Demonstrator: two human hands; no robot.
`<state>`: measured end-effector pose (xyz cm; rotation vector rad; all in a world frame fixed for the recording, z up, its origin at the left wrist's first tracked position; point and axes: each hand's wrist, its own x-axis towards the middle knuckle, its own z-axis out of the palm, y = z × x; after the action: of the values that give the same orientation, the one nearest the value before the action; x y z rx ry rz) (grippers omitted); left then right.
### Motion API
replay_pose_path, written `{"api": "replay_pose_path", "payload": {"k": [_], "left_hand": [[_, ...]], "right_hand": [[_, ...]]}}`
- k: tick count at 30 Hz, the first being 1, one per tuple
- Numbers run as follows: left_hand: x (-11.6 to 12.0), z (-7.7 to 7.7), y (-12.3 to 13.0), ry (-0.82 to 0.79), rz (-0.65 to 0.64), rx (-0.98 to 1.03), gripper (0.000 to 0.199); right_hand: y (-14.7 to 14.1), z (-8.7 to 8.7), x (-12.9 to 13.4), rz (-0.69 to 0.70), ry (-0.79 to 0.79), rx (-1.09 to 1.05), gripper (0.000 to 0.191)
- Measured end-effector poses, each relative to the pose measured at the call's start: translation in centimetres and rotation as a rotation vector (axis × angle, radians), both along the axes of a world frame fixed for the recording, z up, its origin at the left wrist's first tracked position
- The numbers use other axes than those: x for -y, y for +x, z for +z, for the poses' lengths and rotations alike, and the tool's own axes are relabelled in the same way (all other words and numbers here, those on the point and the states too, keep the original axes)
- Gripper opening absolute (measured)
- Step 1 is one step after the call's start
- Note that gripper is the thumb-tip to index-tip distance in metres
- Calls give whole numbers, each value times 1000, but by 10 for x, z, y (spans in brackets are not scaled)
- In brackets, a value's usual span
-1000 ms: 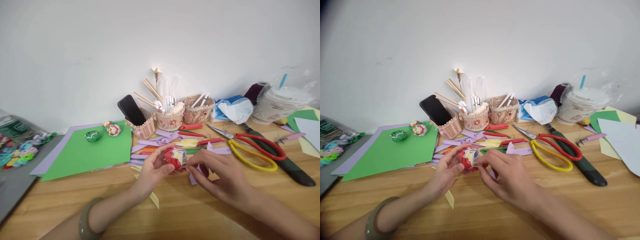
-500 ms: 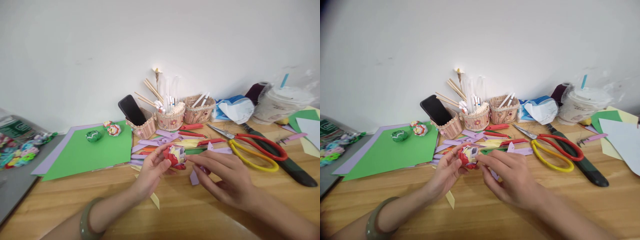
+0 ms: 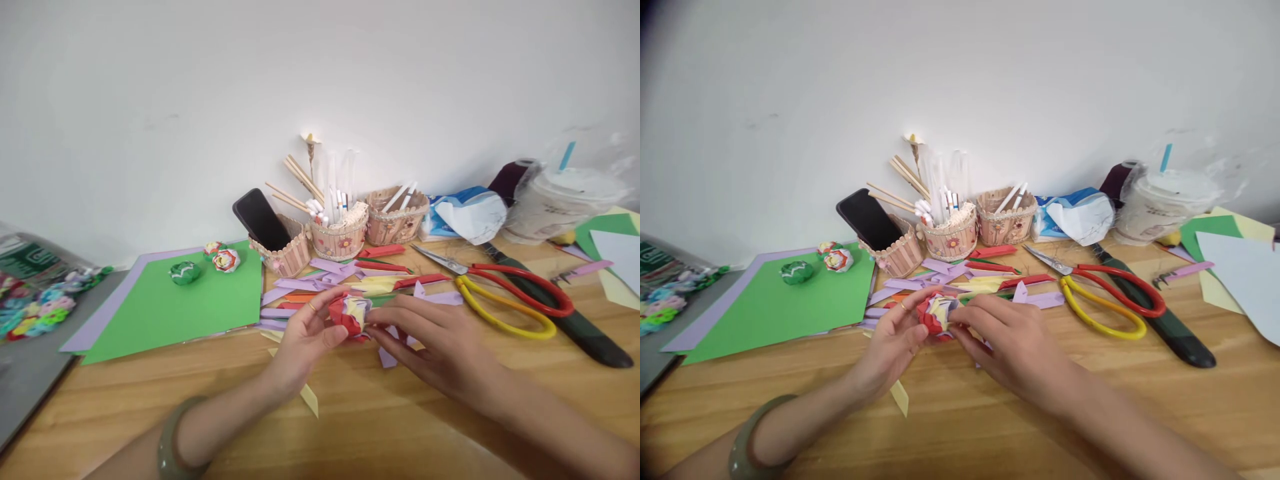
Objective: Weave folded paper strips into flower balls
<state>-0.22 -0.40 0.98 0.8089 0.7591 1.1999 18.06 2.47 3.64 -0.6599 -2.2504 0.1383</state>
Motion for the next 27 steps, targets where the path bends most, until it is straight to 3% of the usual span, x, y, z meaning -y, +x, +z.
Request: {"api": "replay_pose_path", "payload": {"k": [5, 9, 15, 21, 27], "left_hand": [[1, -1, 0, 22, -51, -15, 43], [1, 1, 2, -36, 19, -26, 44], [1, 3, 3, -89, 80, -17, 43], [1, 4, 4, -81, 73, 10, 42], [3, 4, 3, -97, 70, 25, 43]], "right_hand": [[1, -2, -2, -24, 112, 96, 7], [4, -3, -1, -67, 301, 138, 4], [8, 1, 4, -43, 558, 243, 14], [7, 1, 3, -26, 498, 153, 11], [9, 6, 4, 0, 567, 240, 13]]}}
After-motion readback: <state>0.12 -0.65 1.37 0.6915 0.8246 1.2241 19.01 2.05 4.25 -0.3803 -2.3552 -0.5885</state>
